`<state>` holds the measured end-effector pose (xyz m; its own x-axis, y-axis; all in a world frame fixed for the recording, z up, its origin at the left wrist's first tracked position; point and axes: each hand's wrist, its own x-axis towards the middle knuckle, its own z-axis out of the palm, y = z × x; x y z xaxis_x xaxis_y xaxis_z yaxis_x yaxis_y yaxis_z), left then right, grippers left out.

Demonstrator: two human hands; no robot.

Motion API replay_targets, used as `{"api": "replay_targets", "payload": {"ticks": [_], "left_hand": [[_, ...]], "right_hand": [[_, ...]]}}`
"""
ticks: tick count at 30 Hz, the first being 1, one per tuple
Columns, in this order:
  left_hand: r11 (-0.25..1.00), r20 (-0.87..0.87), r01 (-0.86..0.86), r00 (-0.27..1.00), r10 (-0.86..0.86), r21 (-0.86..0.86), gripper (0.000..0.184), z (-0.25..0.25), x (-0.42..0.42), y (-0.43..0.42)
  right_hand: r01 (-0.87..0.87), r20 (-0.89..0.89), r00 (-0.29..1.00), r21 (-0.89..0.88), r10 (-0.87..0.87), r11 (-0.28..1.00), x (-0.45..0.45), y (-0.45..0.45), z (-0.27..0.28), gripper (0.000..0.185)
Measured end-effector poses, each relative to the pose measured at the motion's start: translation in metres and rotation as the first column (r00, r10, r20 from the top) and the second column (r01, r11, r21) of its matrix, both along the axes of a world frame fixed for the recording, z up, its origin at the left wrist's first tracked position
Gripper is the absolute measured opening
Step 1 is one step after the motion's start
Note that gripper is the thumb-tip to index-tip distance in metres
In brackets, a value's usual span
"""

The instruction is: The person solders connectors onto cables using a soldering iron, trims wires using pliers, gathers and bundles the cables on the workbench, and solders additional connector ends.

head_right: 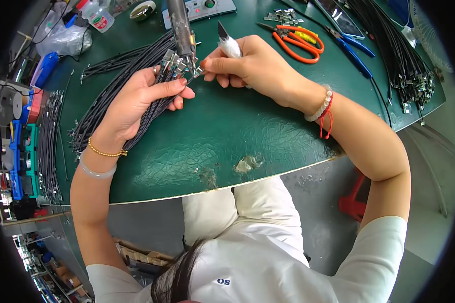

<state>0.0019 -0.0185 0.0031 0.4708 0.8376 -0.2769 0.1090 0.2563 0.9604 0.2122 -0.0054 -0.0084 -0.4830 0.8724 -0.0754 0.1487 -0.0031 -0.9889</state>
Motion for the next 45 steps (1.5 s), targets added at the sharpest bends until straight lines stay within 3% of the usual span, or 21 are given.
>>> {"api": "replay_targets", "payload": {"ticks": [25,45], "left_hand": [[0.999,-0.027,-0.035,0.999,0.036,0.041,0.023,0.0021,0.003,-0.0026],[0.995,0.072,-0.093,0.993,0.09,0.038,0.018,0.0031,0.0017,-0.0026]], "right_hand": [[0.028,0.01,1.0,0.015,-0.029,0.999,-0.0009,-0.0027,0.0029,0.017],[0.038,0.033,0.999,0.118,-0.042,0.992,-0.0011,-0.0029,-0.0031,0.019]]}}
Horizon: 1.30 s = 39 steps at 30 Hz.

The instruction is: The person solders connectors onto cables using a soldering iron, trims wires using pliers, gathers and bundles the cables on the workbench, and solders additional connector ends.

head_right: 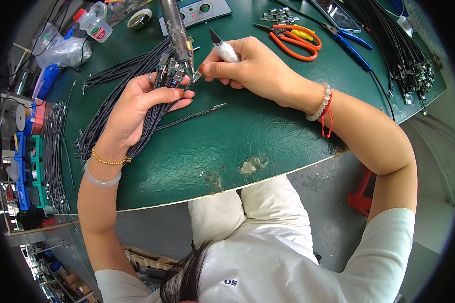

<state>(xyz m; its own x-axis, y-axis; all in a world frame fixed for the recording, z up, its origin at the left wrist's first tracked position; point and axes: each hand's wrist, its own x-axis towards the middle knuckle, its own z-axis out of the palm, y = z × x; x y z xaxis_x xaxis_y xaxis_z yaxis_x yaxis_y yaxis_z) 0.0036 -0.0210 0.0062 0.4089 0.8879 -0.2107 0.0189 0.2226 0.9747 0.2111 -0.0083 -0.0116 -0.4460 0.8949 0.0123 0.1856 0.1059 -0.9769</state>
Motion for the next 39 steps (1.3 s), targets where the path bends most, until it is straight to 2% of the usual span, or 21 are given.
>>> {"api": "replay_targets", "payload": {"ticks": [6,9,15,17,25,34,39], "left_hand": [[1.0,-0.082,0.018,0.997,-0.016,0.025,0.02,-0.002,-0.002,0.002],[0.999,-0.055,0.047,0.997,-0.046,0.007,0.023,-0.002,-0.002,0.002],[0.993,-0.066,0.114,0.991,-0.114,0.007,0.023,-0.001,0.0,0.003],[0.995,-0.045,0.091,0.995,-0.093,-0.046,0.021,0.0,-0.001,0.002],[0.998,-0.016,0.042,0.999,-0.042,-0.042,0.026,-0.003,0.001,0.001],[0.999,-0.028,0.035,0.999,-0.036,-0.034,0.028,-0.002,0.001,0.002],[0.999,-0.016,0.033,0.999,-0.033,-0.037,0.027,-0.002,0.001,0.002]], "right_hand": [[-0.004,-0.019,1.0,0.013,0.004,1.0,-0.001,-0.002,0.004,0.018],[0.018,-0.025,1.0,-0.018,-0.019,1.0,-0.002,-0.001,0.005,0.018],[-0.042,-0.042,0.998,-0.015,0.041,0.999,-0.002,0.001,0.0,0.017],[-0.021,-0.05,0.999,-0.038,0.019,0.999,-0.006,0.003,0.005,0.019],[0.003,-0.058,0.998,-0.097,-0.009,0.995,-0.003,-0.004,0.006,0.012],[0.004,-0.1,0.995,0.012,-0.002,1.0,-0.003,0.001,-0.003,0.007],[0.014,-0.103,0.995,0.001,-0.013,1.0,-0.004,0.0,-0.003,0.006]]}}
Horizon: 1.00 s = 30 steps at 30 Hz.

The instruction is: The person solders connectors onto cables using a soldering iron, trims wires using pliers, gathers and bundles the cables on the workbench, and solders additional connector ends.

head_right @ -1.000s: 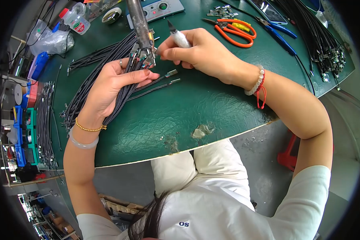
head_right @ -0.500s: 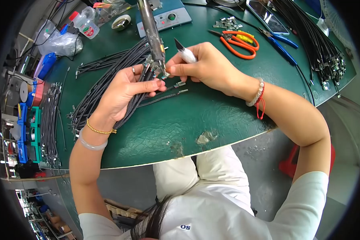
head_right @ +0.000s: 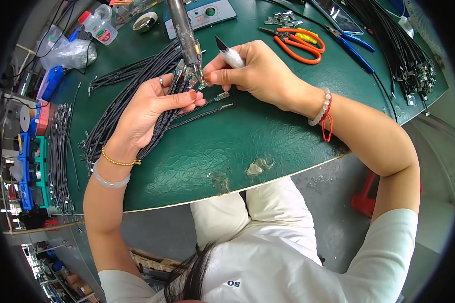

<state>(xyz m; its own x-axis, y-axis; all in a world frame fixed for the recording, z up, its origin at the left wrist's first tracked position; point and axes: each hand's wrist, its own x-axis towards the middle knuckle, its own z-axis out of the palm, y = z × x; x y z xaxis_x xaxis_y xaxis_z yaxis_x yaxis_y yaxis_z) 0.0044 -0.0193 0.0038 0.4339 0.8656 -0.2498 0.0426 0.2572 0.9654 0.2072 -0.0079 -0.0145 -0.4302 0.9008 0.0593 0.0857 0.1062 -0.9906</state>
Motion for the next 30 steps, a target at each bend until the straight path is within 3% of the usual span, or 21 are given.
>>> {"api": "replay_targets", "payload": {"ticks": [30], "left_hand": [[0.997,-0.011,0.075,0.997,-0.075,0.001,0.024,0.0,-0.004,0.003]], "right_hand": [[-0.06,0.088,0.995,0.038,0.056,0.997,-0.001,0.002,-0.004,0.017]]}}
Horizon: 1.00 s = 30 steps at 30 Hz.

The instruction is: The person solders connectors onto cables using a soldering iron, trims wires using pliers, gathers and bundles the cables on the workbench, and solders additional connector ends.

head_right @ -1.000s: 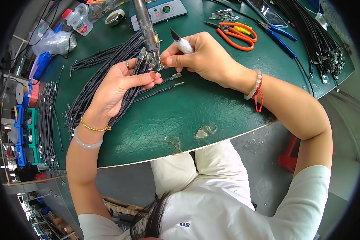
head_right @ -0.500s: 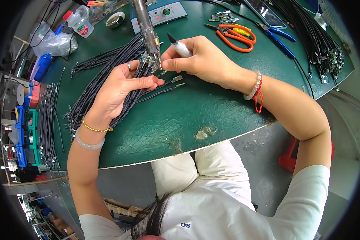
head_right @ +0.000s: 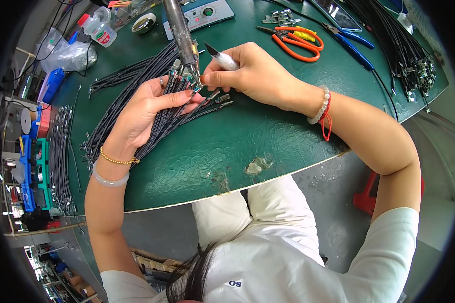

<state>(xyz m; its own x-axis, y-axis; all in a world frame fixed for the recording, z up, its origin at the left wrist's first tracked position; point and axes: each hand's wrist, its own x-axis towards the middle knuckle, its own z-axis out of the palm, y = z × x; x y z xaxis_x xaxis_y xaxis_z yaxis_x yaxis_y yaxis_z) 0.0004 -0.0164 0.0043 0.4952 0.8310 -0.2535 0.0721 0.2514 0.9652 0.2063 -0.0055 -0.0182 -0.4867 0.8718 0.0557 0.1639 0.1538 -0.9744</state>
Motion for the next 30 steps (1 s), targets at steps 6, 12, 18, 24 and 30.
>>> {"api": "replay_targets", "payload": {"ticks": [6,12,18,24,30], "left_hand": [[0.999,0.03,-0.038,0.999,0.039,-0.009,0.023,-0.002,0.002,-0.001],[0.998,0.003,-0.064,0.998,0.064,0.008,0.02,-0.003,0.001,-0.002],[0.995,-0.008,-0.104,0.995,0.104,0.003,0.022,0.0,0.004,-0.004],[0.995,-0.004,-0.102,0.995,0.102,-0.008,0.024,-0.001,0.003,-0.003],[0.996,0.023,-0.088,0.996,0.088,0.01,0.022,0.0,0.003,-0.004]], "right_hand": [[-0.005,0.02,1.0,0.022,0.005,1.0,0.001,-0.001,0.003,0.018],[0.021,0.006,1.0,-0.012,-0.021,1.0,0.0,-0.005,0.006,0.018],[0.014,0.018,1.0,-0.01,-0.014,1.0,0.0,-0.002,0.006,0.015],[0.004,0.003,1.0,0.002,-0.004,1.0,0.0,0.0,0.001,0.013],[0.011,0.031,0.999,-0.028,-0.01,1.0,0.001,-0.003,0.008,0.014]]}}
